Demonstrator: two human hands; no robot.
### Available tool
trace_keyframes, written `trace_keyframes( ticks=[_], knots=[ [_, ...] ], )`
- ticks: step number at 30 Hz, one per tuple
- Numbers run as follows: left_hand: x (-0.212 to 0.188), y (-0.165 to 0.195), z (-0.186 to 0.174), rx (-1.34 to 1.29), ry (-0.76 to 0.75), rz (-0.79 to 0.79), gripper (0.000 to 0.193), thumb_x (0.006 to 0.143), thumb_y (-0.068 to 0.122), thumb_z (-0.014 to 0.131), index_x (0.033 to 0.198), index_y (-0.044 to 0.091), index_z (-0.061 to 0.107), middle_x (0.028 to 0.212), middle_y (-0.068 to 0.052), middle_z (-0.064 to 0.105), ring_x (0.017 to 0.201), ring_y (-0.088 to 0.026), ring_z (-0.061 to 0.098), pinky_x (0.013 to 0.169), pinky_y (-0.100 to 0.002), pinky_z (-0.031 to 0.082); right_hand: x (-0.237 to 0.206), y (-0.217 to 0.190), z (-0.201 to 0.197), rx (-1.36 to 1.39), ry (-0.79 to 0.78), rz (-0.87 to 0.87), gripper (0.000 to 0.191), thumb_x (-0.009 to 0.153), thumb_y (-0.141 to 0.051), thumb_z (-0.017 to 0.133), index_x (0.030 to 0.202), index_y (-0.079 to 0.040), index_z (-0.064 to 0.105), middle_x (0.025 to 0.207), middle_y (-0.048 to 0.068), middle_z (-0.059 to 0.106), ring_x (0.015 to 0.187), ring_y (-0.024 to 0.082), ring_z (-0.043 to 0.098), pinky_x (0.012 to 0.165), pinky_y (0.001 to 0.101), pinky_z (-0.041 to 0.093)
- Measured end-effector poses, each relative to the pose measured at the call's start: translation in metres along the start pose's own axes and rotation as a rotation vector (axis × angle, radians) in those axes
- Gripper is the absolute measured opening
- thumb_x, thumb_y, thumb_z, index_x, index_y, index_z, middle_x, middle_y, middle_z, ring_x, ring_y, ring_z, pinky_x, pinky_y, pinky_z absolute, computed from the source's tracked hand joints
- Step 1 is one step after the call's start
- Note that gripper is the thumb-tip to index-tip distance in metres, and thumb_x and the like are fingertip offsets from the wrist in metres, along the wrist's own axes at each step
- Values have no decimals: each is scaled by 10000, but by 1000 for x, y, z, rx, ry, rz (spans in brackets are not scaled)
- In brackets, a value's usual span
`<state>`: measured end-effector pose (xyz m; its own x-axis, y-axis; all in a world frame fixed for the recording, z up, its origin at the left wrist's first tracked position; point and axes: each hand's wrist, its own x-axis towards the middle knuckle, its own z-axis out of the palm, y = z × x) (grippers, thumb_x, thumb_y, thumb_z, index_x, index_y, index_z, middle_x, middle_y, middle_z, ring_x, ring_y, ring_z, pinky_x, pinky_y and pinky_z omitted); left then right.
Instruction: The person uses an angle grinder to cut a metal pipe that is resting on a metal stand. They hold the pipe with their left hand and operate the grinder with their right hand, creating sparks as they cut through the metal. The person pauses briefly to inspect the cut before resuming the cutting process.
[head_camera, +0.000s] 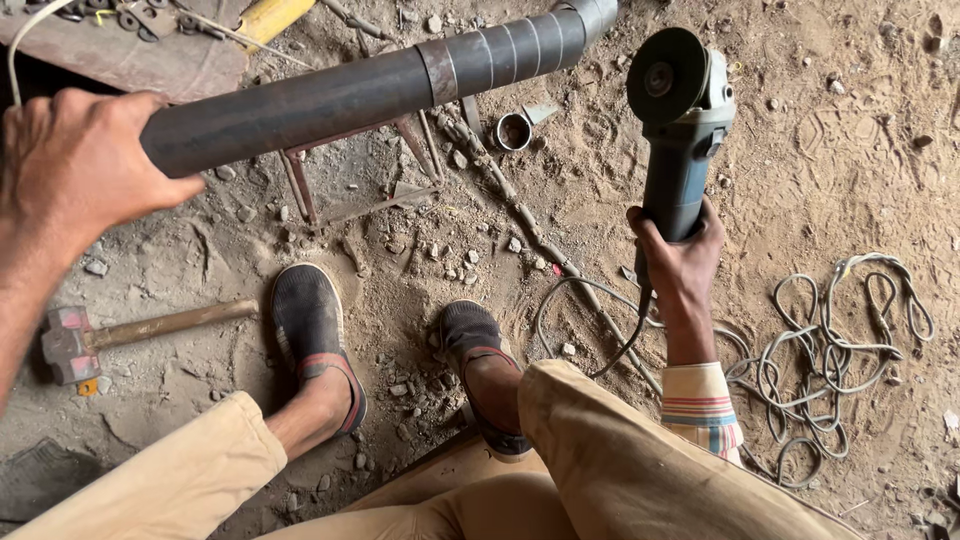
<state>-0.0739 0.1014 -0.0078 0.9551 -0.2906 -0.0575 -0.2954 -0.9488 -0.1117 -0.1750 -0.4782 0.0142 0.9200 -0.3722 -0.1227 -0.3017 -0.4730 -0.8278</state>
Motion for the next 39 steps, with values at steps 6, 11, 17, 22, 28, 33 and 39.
trace_keyframes(
  ticks=[6,11,17,22,28,33,39],
  knots=[
    [-18,13,19,125,327,15,407,854,409,912,1063,107,735,815,-26,722,692,-157,656,821,-378,527,1,0,2,51,-27,-18,516,832,-316,801,1162,-4,557,826,41,602,584,121,606,510,273,585],
    [-20,9,37,238,415,13,290,921,344,853,997,113,694,826,10,704,664,-102,574,699,-273,429,-8,-4,9,73,-11,58,551,788,-319,797,1157,1,544,791,64,606,528,146,610,450,281,588],
    [-23,10,37,265,429,16,313,932,310,917,1037,117,694,899,9,714,746,-100,600,733,-271,448,-4,-8,5,50,5,26,547,800,-312,799,1171,-1,544,819,67,591,554,140,629,456,287,627],
    [-25,12,35,261,403,1,302,910,296,902,1037,113,697,933,-9,734,771,-118,636,743,-278,485,-8,-5,4,76,30,74,531,797,-299,800,1153,4,549,826,56,596,580,140,622,485,283,607],
    [-24,7,43,193,402,16,291,938,232,828,1133,69,685,1046,-50,738,860,-150,656,805,-289,510,-12,9,0,28,37,3,514,832,-287,807,1167,5,549,866,58,591,626,134,606,532,286,586],
    [-29,12,43,120,354,3,360,850,161,835,1149,44,672,1074,-77,707,867,-169,617,808,-312,519,-10,31,5,-128,93,165,536,768,-273,802,1157,0,557,842,44,615,591,124,633,517,275,612],
    [-28,21,24,77,320,-1,457,855,211,935,1176,51,650,1082,-86,697,952,-208,639,825,-341,521,-16,50,15,-63,51,242,535,780,-258,820,1161,24,571,814,62,612,580,129,596,491,263,554]
  ],
)
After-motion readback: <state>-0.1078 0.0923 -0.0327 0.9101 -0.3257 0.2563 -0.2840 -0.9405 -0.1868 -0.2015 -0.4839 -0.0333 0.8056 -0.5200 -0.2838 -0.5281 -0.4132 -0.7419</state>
